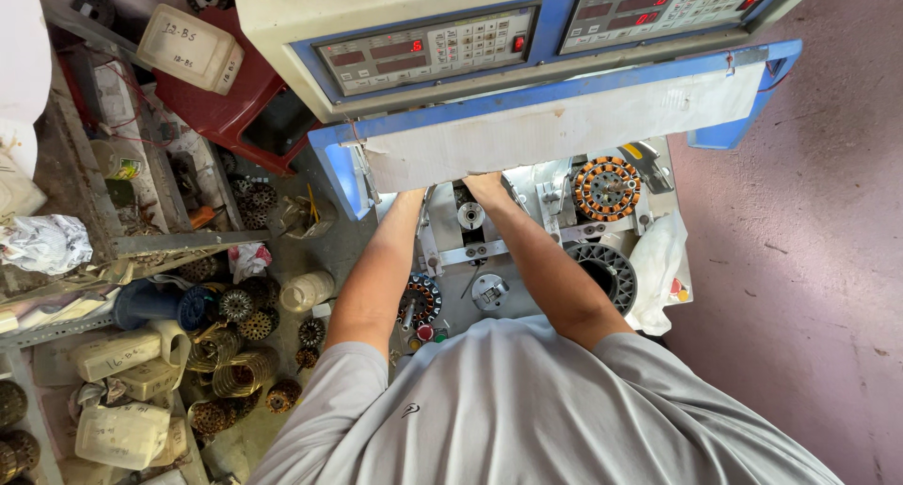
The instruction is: The person assembles a small motor component by hand, inserting a white plastic piece into a metal housing and tightening it. They repeatedly place the assembly into a machine fixture, press down to secure it, and remove it to continue adjustments.
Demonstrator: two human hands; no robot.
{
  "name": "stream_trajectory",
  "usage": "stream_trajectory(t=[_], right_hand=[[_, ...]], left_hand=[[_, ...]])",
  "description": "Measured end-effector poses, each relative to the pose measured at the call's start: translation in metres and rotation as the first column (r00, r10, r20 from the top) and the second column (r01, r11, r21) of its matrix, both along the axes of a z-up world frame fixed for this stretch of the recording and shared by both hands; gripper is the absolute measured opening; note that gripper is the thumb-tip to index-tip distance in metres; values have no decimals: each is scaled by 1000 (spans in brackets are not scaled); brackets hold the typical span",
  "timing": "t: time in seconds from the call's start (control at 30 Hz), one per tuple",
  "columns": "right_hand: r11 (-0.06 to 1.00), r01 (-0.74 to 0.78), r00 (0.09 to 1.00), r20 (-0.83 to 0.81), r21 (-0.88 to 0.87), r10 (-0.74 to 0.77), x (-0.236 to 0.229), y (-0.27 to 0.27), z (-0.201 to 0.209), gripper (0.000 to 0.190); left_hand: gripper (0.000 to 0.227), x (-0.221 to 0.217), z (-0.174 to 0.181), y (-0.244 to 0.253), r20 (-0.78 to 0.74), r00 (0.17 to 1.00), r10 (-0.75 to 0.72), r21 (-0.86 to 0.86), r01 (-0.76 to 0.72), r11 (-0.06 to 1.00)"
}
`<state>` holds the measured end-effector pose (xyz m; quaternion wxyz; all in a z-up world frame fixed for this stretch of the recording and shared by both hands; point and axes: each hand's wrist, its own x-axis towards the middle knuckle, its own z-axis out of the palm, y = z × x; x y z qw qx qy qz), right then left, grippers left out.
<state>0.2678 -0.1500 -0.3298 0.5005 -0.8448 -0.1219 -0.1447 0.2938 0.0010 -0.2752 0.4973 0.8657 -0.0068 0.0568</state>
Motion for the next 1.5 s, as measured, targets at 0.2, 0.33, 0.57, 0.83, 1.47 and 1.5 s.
stream_trajectory(t=[0.2,0.33,0.57,0.83,1.47,1.5], right_hand=[[970,-147,989,43,192,141,16,-6,3,48],[962,-33,940,-317,271,122,37,0,4,41],[980,-170,983,-84,-108,161,42,-28,40,50],[967,-235,966,-131,-96,222,43,-41,31,53],[973,-196,953,-259,-120,160,51,-20,-26,49],[974,-191,954,-255,-121,155,51,-21,-26,49]], left_hand=[[23,1,-3,-1,-5,1000,-8,5,8,1000],[22,3,-1,1,-4,1000,-7,5,7,1000],[22,6,1,4,13,1000,3,2,-3,1000],[21,0,-2,-8,15,1000,23,-15,-22,1000],[18,-4,5,-5,35,996,81,4,-82,997],[18,-4,6,-5,37,996,84,5,-84,996]])
